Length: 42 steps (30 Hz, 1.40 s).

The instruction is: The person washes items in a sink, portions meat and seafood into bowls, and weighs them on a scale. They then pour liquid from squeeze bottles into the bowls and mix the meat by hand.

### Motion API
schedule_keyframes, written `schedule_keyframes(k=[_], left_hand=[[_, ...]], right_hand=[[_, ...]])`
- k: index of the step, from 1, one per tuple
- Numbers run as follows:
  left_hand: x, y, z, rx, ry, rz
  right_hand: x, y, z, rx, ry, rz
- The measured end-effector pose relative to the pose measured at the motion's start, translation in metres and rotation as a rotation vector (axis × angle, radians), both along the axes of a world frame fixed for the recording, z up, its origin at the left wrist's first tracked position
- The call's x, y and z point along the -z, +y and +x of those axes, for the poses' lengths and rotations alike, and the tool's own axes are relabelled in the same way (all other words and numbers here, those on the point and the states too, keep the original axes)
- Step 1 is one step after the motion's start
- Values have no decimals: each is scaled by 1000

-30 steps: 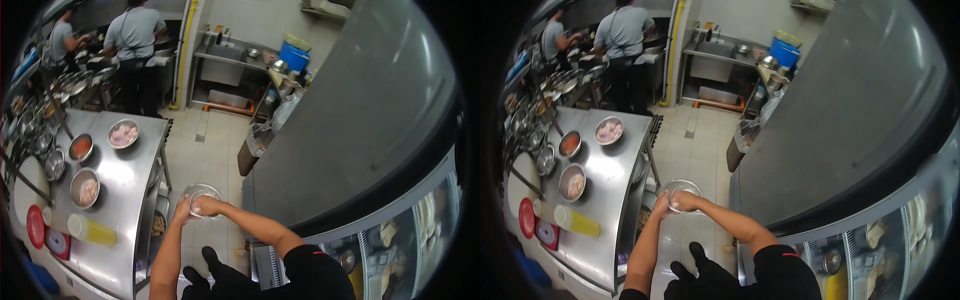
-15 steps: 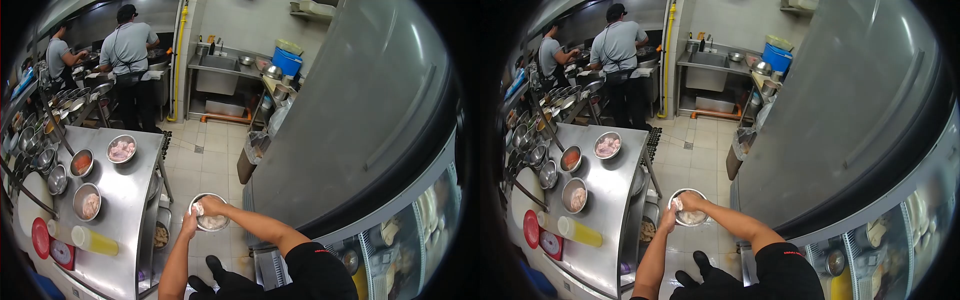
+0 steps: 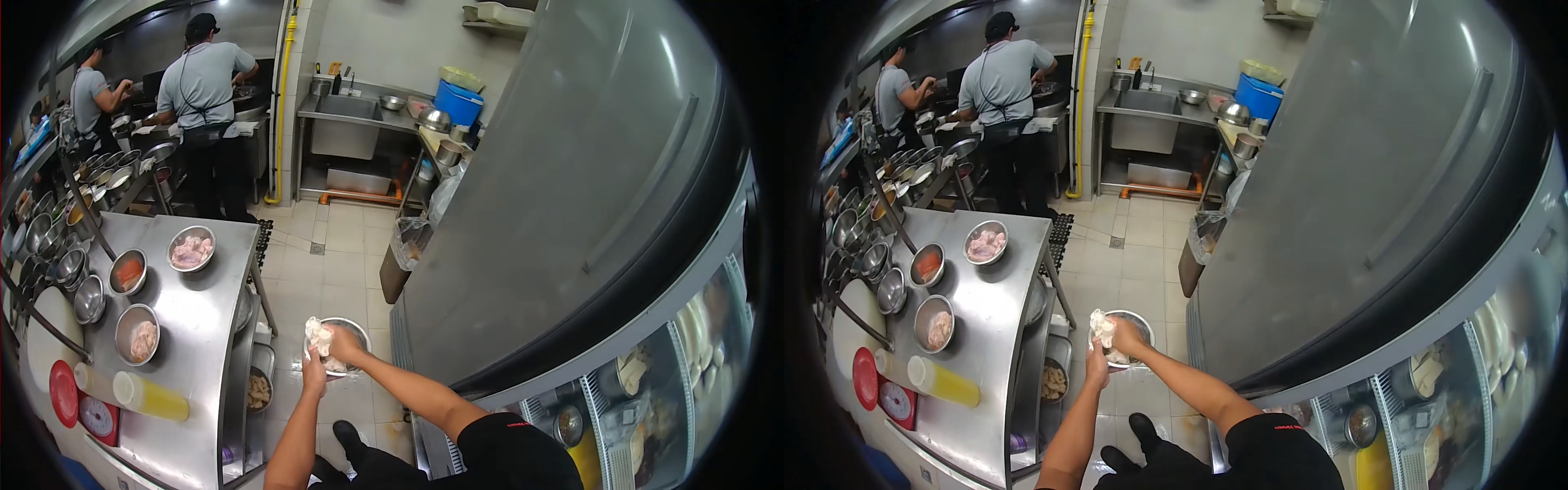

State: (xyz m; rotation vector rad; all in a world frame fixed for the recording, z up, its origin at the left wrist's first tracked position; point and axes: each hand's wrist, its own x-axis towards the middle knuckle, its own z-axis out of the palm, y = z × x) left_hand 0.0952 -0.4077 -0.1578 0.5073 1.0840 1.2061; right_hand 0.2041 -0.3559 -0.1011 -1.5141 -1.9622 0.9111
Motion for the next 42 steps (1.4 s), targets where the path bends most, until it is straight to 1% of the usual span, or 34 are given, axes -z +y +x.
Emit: schedule_keyframes(k=[1,2,4,5,6,7,8,9,10,11,12,14,15,16,17,18,20,21,22,23,24,26,28,29,30,32,33,34,36,37,38,40,41,42], left_hand=[[0,-2,-6,55,-35,-59],[-3,-2,-10,57,-35,-59],[-6,-6,-16,-12,-37,-157],[27,3,-17,-75,-20,-83],[11,-2,-17,-91,-42,-66],[-5,-2,-18,-120,-62,-58],[2,1,-19,-141,-62,34],[11,2,-22,-111,-18,108],[32,1,-23,-124,27,152],[28,-2,-25,-83,78,52],[3,-10,-27,-43,90,112],[-5,-7,-23,-24,129,174],[-13,-6,-28,-35,128,162],[-23,-5,-37,8,79,68],[-34,-4,-47,48,30,-23],[-42,-6,-57,31,35,-32],[-52,-17,-72,-2,31,-113],[-49,-21,-77,-37,-6,-75],[-47,-23,-79,-45,-5,-75],[-42,-21,-78,-107,16,32],[-37,-18,-75,-170,34,143],[-28,-14,-65,-178,73,183],[-17,-15,-55,-169,223,271],[-13,-19,-54,-181,207,260],[-8,-23,-56,-188,209,248],[5,-31,-58,-139,233,172],[10,-31,-65,-70,227,104],[14,-32,-69,-74,225,91],[16,-33,-76,-43,177,28],[24,-32,-78,-51,201,62],[20,-33,-80,-58,225,95],[10,-36,-80,-102,102,11],[-10,-39,-82,-77,27,-27],[-15,-38,-83,-83,29,-24]], right_hand=[[20,12,5,6,-1,-17],[22,13,5,8,0,-17],[27,12,5,-85,-132,257],[30,9,5,-187,-95,108],[30,8,7,-193,-97,97],[30,9,9,-281,-42,185],[31,4,8,-380,25,250],[10,2,10,-368,230,-32],[-12,-7,6,-184,225,-177],[-24,-7,2,0,192,-305],[3,4,2,26,235,-134],[-3,3,-18,11,-88,225],[-4,-5,-25,-123,-130,229],[-6,-9,-35,-258,-168,240],[-25,-9,-44,-383,-480,-32],[-22,-5,-42,-401,-474,-35],[-19,-3,-28,-892,-559,159],[-47,-10,-31,-832,-604,131],[-44,-12,-32,-839,-603,134],[-41,-15,-33,-675,-450,310],[-38,-15,-36,-610,-419,349],[-35,-18,-44,-479,-350,422],[-17,-20,-57,-317,-114,169],[-6,-26,-65,-235,-75,344],[1,-25,-65,-243,-72,333],[10,-23,-60,-252,-71,21],[11,-23,-61,-184,-194,69],[9,-21,-61,-189,-195,57],[-7,-21,-62,-102,-340,28],[-17,-25,-66,-102,-308,40],[-15,-26,-68,-100,-312,34],[-15,-20,-73,-278,-228,92],[-5,-9,-73,-362,-292,-41],[-4,-11,-74,-368,-290,-36]])
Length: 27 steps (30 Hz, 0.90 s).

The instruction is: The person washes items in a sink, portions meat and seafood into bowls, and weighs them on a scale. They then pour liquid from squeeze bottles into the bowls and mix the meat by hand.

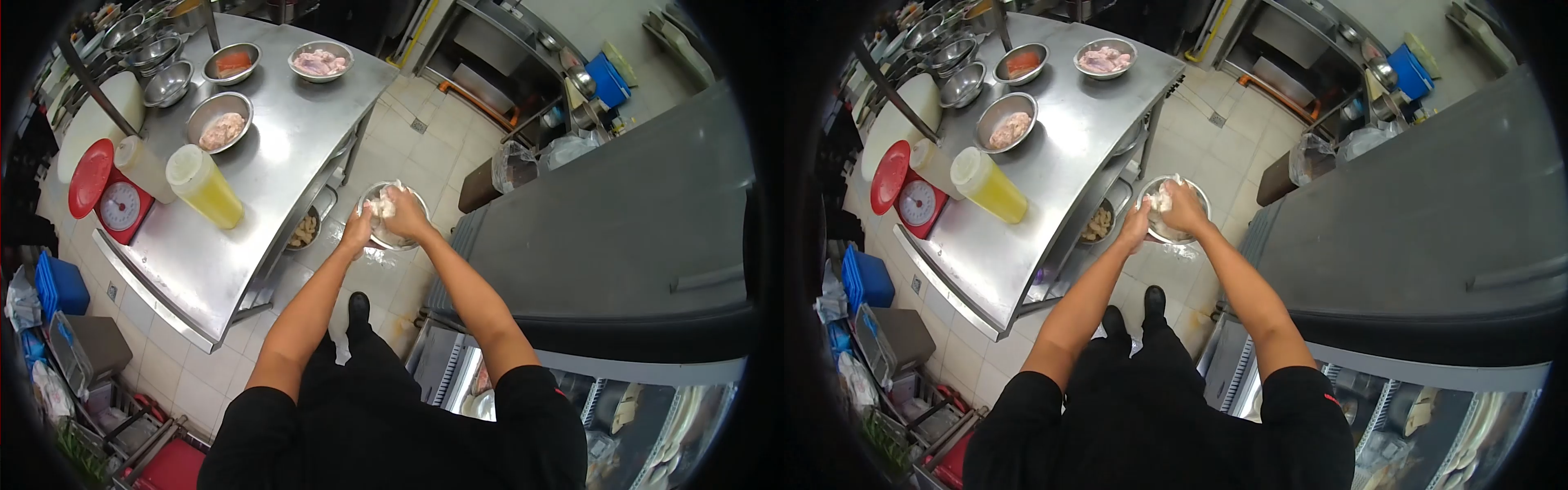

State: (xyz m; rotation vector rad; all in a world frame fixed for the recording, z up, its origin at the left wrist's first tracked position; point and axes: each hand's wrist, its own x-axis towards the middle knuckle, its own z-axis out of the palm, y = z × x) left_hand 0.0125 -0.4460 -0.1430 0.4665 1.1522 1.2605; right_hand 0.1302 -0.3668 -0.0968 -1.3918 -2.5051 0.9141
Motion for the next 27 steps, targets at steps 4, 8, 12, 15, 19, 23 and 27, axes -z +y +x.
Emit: schedule_keyframes(k=[4,8,12,15,19,23,27], left_hand=[[6,12,-11,-118,-223,-44],[27,10,-18,-95,-90,-268],[51,-5,-19,77,-165,-236],[27,-14,-21,149,-145,-118],[5,-13,-23,212,-208,-42],[12,-6,-6,190,-71,158],[15,-14,9,155,101,162]], right_hand=[[-13,-28,-6,-153,-305,157],[3,-42,11,-326,-378,-89],[-3,-36,28,-488,-4,-332],[-30,-27,35,-392,-6,-33],[-60,-29,37,-358,-120,-64],[-32,-28,37,-501,-52,442],[-5,-16,20,-433,-267,211]])
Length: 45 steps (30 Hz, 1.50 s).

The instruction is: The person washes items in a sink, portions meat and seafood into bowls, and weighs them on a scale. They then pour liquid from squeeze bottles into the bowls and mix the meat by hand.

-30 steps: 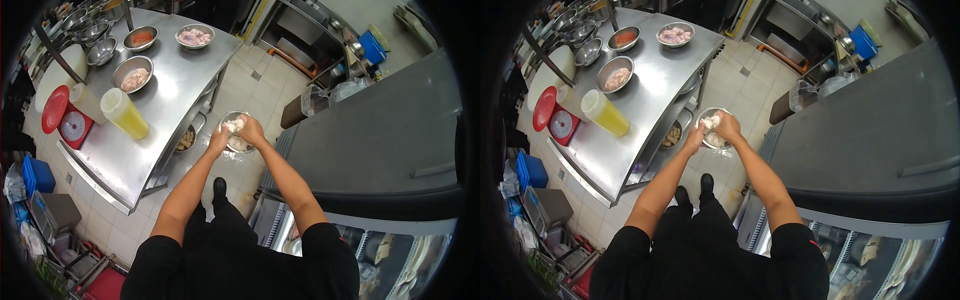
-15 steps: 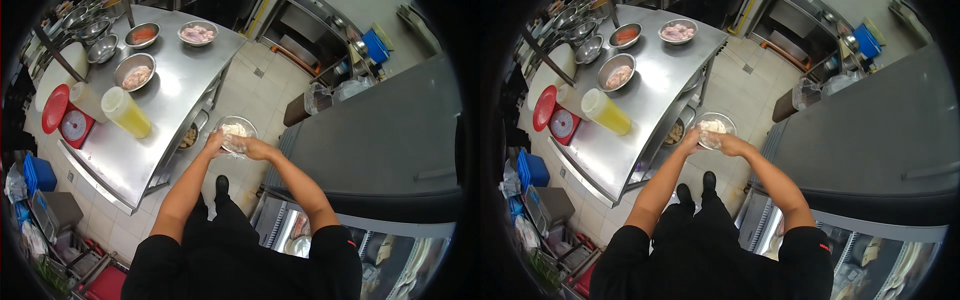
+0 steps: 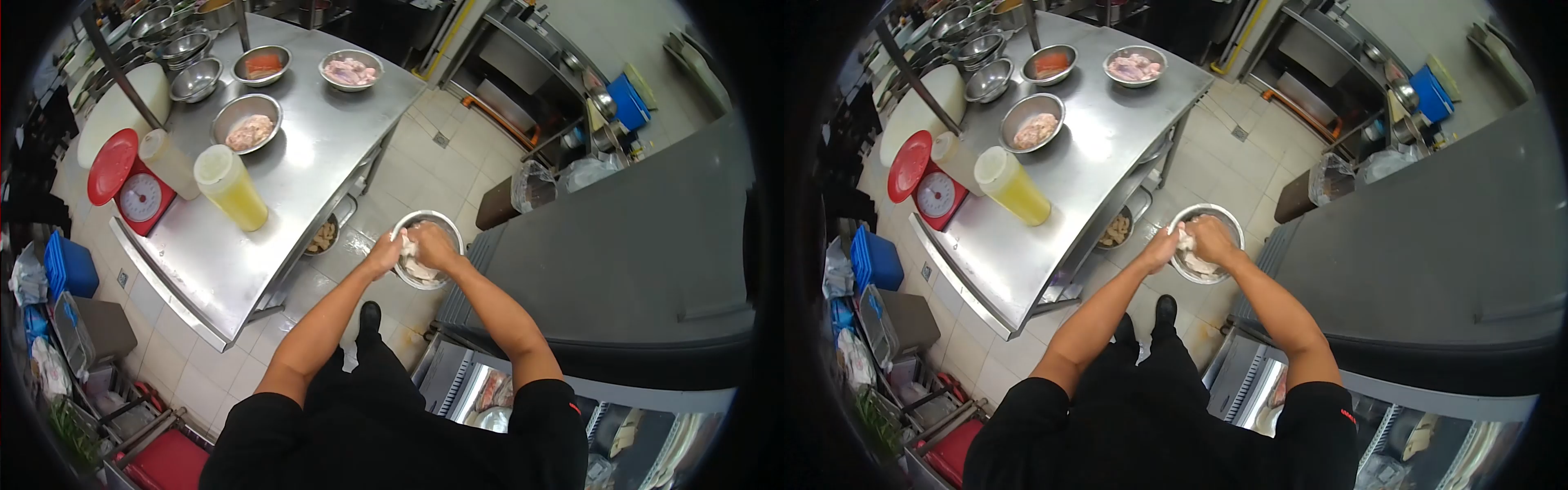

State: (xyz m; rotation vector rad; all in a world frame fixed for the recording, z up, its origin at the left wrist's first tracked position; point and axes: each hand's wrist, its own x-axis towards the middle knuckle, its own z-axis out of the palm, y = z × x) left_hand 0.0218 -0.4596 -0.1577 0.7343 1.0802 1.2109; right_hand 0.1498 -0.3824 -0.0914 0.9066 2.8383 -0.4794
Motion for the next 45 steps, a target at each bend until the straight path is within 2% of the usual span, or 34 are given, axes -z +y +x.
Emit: schedule_keyframes(k=[1,2,3,4,5,7,11,12,13,16,17,18,19,20,22,23,25,26,27,29,30,33,35,37,39,40,42,45], left_hand=[[2,-1,0,-10,7,-2],[8,2,-5,-81,-11,-91],[0,5,-6,-147,-35,-177],[-8,7,-5,-264,208,-181],[-11,9,-2,-280,219,-179],[-12,9,7,-290,221,-94],[16,2,18,-314,240,15],[36,4,15,-264,231,-85],[49,1,14,-209,221,-187],[61,1,-5,-134,203,-224],[70,-3,-8,-105,188,-261],[73,-6,-10,-78,189,-270],[75,-6,-14,-131,23,-276],[76,-8,-17,-188,-142,-284],[56,-11,-28,-141,-206,-313],[53,-9,-33,-109,-272,-338],[70,1,-39,-114,-298,-319],[74,5,-43,-136,-363,-317],[76,11,-47,-161,-428,-314],[78,22,-57,-192,-365,-325],[88,27,-63,-201,-346,-361],[111,37,-73,-243,-300,-435],[116,43,-69,-277,-273,-514],[115,51,-68,-336,-345,-519],[122,61,-68,-352,-401,-517],[126,67,-71,-370,-410,-528],[148,77,-80,-306,-284,-502],[167,88,-86,-408,-377,-444]], right_hand=[[4,5,2,-3,-156,-33],[2,5,3,-17,-145,-31],[-2,-1,13,36,-69,34],[-4,-7,15,85,11,99],[0,-13,11,70,24,101],[11,-22,6,387,372,-231],[28,-23,-4,605,475,-265],[33,-17,-1,560,378,-135],[36,-13,0,577,379,-138],[12,-1,-6,386,232,-307],[13,-1,-9,415,231,-315],[16,-1,-11,362,303,-435],[19,0,-14,301,380,-550],[22,0,-18,320,383,-553],[27,3,-28,376,94,-452],[31,5,-31,381,99,-452],[38,9,-40,160,6,-153],[42,11,-42,67,-26,-89],[54,9,-41,62,-12,-85],[85,4,-35,-6,204,195],[95,4,-31,-14,216,189],[109,19,-17,-64,145,57],[104,39,-9,-100,30,-297],[101,66,-4,-173,87,-338],[89,98,-9,-1,168,-606],[98,111,-16,-15,157,-621],[112,131,-42,451,732,-976],[116,193,-96,503,803,-1091]])
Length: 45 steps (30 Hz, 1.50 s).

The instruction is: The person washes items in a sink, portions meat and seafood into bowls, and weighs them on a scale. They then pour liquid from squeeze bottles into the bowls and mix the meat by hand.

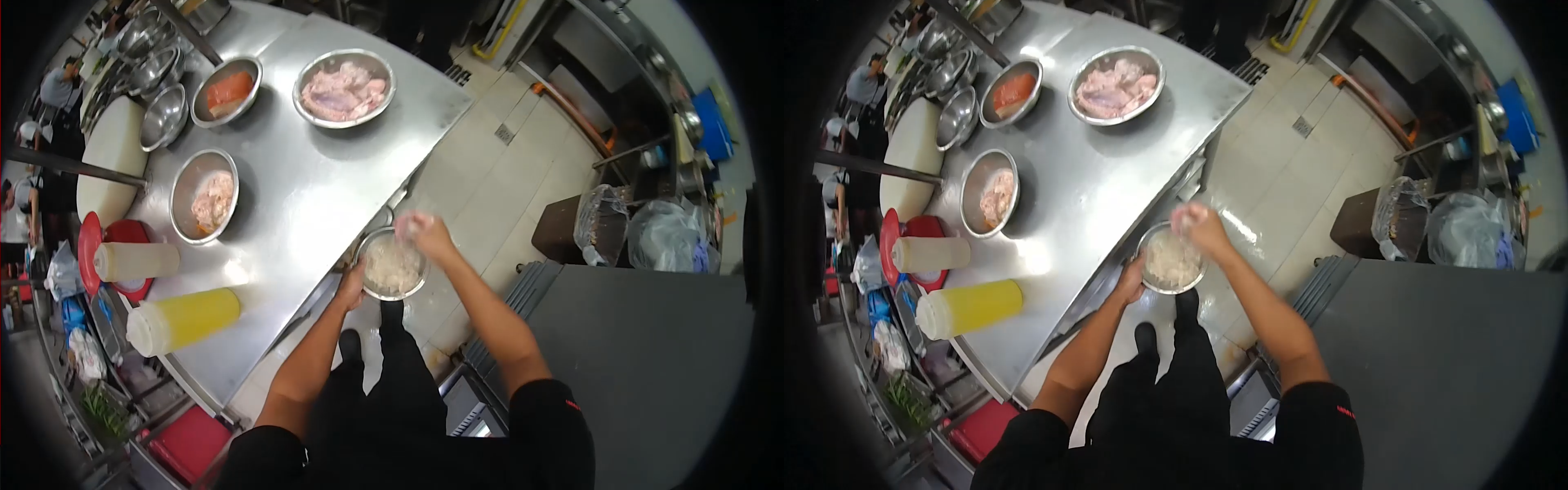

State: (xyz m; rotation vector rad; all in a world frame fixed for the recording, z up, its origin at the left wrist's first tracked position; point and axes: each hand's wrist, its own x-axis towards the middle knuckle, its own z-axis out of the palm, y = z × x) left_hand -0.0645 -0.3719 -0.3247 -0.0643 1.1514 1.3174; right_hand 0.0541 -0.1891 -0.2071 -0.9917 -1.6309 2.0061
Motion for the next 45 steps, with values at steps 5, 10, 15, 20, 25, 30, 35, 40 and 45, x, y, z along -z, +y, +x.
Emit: schedule_keyframes(k=[5,10,15,20,25,30,35,40,45], left_hand=[[-26,-2,-11,-17,-26,-79],[-33,-16,-14,-75,80,-297],[20,-50,-15,-103,95,-289],[-11,-24,-11,-144,157,-351],[-13,-7,-8,-198,216,-403],[8,11,-3,-137,163,-301],[-16,55,27,-198,114,-203],[-61,91,64,-13,205,-130],[-103,113,61,193,419,-8]], right_hand=[[147,100,-96,-109,-137,1160],[170,116,-131,-364,-674,852],[183,114,-126,-436,-740,827],[192,110,-126,-456,-761,816],[193,117,-125,-441,-715,765],[139,123,-99,-361,-222,479],[32,72,-17,-503,-397,364],[15,41,48,-196,-524,799],[-9,18,47,-509,-428,996]])
